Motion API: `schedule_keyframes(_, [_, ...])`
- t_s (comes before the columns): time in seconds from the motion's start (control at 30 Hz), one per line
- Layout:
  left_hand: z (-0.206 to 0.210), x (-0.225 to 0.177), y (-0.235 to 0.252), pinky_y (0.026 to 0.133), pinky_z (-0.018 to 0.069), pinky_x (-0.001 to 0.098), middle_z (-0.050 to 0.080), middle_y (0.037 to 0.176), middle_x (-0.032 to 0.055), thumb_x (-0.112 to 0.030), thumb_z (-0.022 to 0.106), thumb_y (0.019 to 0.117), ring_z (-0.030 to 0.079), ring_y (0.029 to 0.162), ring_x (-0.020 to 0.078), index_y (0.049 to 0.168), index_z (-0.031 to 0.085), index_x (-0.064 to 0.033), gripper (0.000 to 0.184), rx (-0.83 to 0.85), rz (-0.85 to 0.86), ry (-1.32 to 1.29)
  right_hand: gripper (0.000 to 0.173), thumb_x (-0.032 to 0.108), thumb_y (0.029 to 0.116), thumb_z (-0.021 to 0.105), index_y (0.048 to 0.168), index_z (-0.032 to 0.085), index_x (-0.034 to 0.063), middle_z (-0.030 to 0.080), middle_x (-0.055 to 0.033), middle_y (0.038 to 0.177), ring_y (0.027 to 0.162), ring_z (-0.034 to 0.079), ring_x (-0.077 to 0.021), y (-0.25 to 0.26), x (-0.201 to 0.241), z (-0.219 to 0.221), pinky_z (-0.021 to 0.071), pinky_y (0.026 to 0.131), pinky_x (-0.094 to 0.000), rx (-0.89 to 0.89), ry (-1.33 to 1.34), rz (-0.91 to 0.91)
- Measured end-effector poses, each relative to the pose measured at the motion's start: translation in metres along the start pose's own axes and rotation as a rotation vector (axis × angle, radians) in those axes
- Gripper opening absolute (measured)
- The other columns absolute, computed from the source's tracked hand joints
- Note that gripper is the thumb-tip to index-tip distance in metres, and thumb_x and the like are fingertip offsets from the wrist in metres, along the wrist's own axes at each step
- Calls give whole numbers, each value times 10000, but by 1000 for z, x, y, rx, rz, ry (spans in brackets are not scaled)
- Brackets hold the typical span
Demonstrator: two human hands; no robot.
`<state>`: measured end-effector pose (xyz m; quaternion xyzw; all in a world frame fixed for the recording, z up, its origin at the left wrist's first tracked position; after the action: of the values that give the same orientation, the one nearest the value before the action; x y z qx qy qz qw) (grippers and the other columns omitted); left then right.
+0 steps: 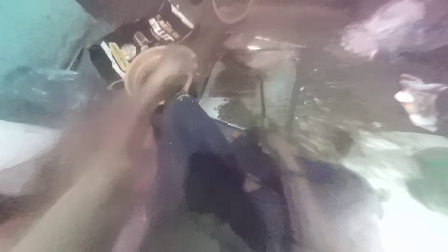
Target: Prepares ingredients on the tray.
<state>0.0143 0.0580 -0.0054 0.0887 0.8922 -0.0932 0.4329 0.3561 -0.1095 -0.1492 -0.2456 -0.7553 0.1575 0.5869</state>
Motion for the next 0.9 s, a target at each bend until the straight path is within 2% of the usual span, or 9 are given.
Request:
schedule_keyframes(0.03, [26, -6, 23, 795, 598, 299, 710, 1053, 51, -66, 625, 1002, 689, 843, 101, 1207, 666, -51, 210, 55, -74, -41, 401, 171, 1100, 508, 1487, 445, 91, 601, -61, 840, 578, 555, -94, -2, 1, -2, 521, 527, -276, -8, -21, -4])
schedule_keyframes(0.1, [75, -14, 65, 742, 599, 326, 720, 991, 83, -62, 614, 1006, 687, 775, 134, 1175, 683, -17, 188, 151, -165, -24, 409, 187, 1097, 517, 1494, 453, 109, 632, -73, 896, 616, 580, -97, -3, 3, -3, 536, 562, -284, -7, -42, -2])
schedule_keyframes(0.3, [149, -13, 135, 849, 581, 502, 688, 1139, 218, -179, 603, 1030, 698, 933, 310, 1298, 613, 31, 340, 277, -213, 384, 429, 171, 1070, 569, 1483, 469, 111, 654, -97, 908, 640, 612, -130, 0, 8, -9, 557, 593, -326, -10, -52, -70])
schedule_keyframes(0.43, [181, -1, 145, 922, 555, 607, 684, 1177, 270, -119, 654, 974, 694, 1043, 408, 1234, 660, 52, 312, 318, -81, 620, 433, 226, 1071, 575, 1486, 487, 138, 673, -122, 950, 704, 640, -187, 5, 10, -11, 568, 663, -389, -11, -123, -104])
schedule_keyframes(0.53, [190, 9, 151, 954, 555, 577, 703, 1147, 229, -95, 663, 961, 700, 1043, 375, 1143, 709, 19, 219, 307, 11, 639, 470, 239, 1061, 580, 1508, 469, 146, 681, -157, 1037, 788, 666, -242, 12, 8, -12, 577, 716, -455, 0, -156, -118])
schedule_keyframes(0.63, [183, 11, 151, 1014, 524, 578, 701, 1182, 218, -39, 738, 883, 673, 1123, 385, 1181, 714, -26, 300, 312, 77, 645, 441, 257, 1060, 568, 1478, 486, 144, 678, -164, 992, 775, 665, -267, 14, 7, -11, 572, 706, -484, 15, -175, -114])
schedule_keyframes(0.73, [168, 9, 144, 1053, 496, 593, 689, 1252, 204, 10, 744, 855, 644, 1201, 390, 1279, 688, -45, 431, 300, 104, 598, 447, 276, 1079, 563, 1500, 464, 166, 674, -149, 941, 688, 660, -240, 16, 9, -7, 586, 634, -436, 33, -140, -92])
schedule_keyframes(0.8, [162, 18, 145, 1021, 535, 569, 694, 1237, 173, 22, 747, 855, 668, 1165, 357, 1330, 658, -68, 492, 284, 88, 542, 443, 268, 1082, 562, 1507, 466, 188, 674, -136, 922, 641, 648, -215, 15, 9, -5, 584, 594, -403, 37, -108, -86])
schedule_keyframes(0.9, [156, 30, 148, 1053, 528, 536, 683, 1299, 155, -22, 709, 922, 666, 1197, 312, 1360, 643, -78, 447, 252, 77, 435, 421, 245, 1083, 556, 1497, 487, 205, 675, -121, 913, 627, 636, -203, 15, 7, -4, 576, 575, -394, 41, -82, -85])
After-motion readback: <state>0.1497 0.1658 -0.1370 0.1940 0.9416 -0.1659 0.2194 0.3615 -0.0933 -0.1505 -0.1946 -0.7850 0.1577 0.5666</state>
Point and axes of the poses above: each hand's wrist, its own y-axis towards the middle knuckle, its own z-axis out of the palm, x = y × z, the point moved 6 cm from there along y, towards the middle knuckle
